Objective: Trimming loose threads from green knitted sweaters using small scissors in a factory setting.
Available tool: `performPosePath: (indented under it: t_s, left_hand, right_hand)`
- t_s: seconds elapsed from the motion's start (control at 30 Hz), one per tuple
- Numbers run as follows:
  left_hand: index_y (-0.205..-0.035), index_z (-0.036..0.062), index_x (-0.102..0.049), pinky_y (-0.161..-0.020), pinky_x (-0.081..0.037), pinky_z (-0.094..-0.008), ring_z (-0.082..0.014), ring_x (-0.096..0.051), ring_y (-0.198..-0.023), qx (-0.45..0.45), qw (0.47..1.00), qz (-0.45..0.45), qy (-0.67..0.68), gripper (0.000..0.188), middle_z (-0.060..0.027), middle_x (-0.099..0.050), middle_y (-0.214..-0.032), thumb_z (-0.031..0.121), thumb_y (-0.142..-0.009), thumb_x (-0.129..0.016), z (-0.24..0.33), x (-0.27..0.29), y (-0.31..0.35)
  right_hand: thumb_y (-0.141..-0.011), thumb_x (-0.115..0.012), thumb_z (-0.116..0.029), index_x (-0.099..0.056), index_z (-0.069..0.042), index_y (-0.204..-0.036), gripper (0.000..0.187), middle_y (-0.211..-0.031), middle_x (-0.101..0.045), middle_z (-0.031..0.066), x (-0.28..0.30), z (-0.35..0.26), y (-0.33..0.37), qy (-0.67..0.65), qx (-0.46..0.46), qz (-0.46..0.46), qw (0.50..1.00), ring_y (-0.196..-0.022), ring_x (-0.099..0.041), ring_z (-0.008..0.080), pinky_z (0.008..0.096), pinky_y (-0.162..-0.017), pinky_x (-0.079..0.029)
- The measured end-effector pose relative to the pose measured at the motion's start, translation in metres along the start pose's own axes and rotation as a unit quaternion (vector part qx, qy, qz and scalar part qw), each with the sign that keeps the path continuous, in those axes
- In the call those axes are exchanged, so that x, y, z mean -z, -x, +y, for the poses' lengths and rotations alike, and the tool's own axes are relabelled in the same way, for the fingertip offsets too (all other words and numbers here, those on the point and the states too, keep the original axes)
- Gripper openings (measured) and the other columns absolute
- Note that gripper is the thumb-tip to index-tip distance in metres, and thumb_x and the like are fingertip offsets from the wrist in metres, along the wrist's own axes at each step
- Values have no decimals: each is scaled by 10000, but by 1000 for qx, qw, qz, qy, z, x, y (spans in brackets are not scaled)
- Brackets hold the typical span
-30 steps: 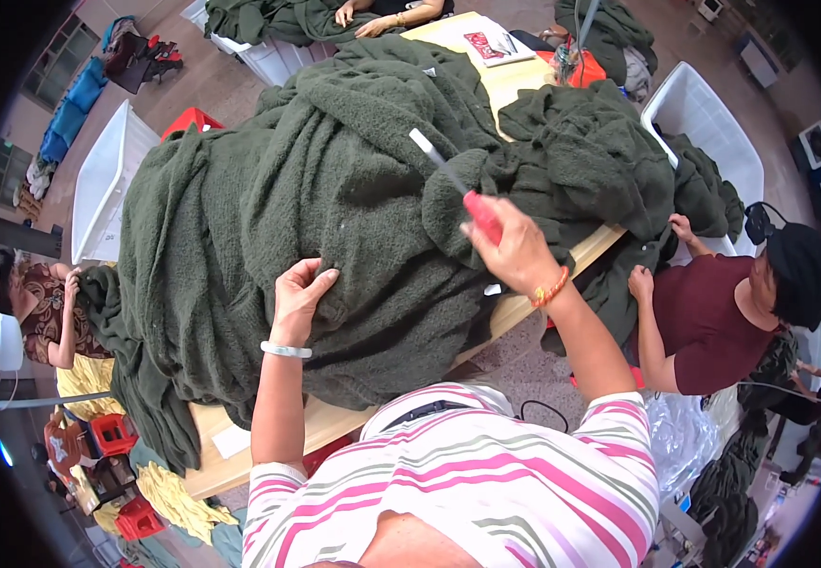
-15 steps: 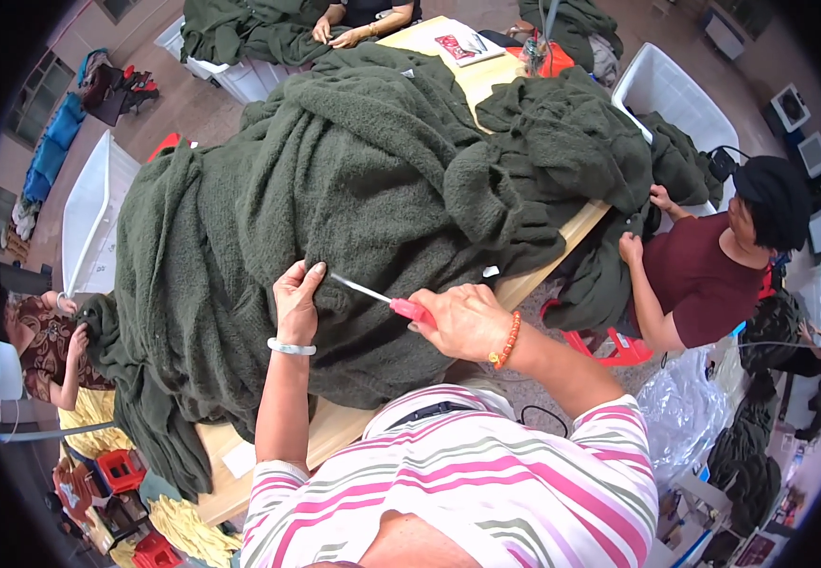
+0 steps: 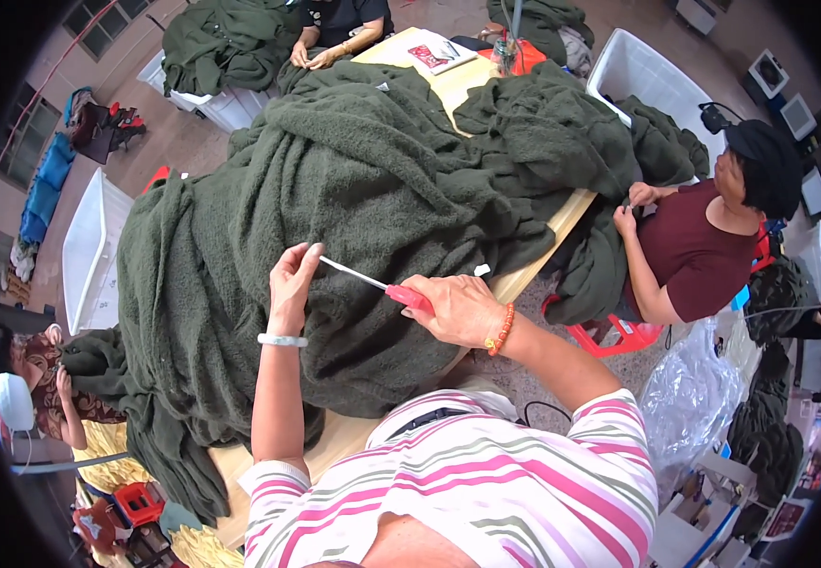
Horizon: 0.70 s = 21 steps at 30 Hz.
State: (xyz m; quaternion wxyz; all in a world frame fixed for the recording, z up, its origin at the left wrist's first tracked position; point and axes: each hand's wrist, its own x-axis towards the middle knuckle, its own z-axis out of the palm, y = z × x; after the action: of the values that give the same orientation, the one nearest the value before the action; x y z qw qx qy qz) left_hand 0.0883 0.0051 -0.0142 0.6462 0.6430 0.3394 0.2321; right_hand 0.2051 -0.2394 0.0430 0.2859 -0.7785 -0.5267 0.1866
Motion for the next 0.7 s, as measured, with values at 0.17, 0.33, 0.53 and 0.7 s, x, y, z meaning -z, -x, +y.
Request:
performPosePath:
  t_s: [0.17,0.33,0.53,0.7]
  left_hand:
    - [-1011,-55,-650,-641,-422,-200,-49,-516,-712,-61,991,20,-120,379,14,-624,-820,181,-754,-799,-20,-1,-32]
    - [-917,-20,-690,-615,-415,-187,-28,-531,-684,6,999,-49,22,137,36,-647,-784,59,-808,-720,-8,-8,-32]
    - [-875,-2,-675,-622,-438,-197,-31,-549,-693,-10,997,-41,60,40,22,-662,-823,18,-843,-688,-12,-2,-22]
    - [-960,-11,-675,-643,-479,-208,-61,-602,-704,3,999,-38,38,117,-11,-688,-859,18,-847,-674,-4,1,-19]
  right_hand:
    - [-876,-618,-295,-566,-117,-1119,306,-829,-673,169,11,13,-13,11,-4,8,1000,-791,-650,387,495,-698,-502]
    - [-881,-606,-315,-561,-112,-1075,284,-818,-670,187,14,28,-23,39,-25,-25,999,-804,-652,395,505,-723,-496]
    - [-887,-589,-336,-583,-98,-1043,285,-877,-666,216,30,29,-33,53,-46,-81,994,-887,-640,407,495,-790,-486]
    - [-885,-591,-324,-582,-110,-1074,285,-866,-672,195,31,40,-37,54,28,-149,987,-858,-649,392,491,-759,-495]
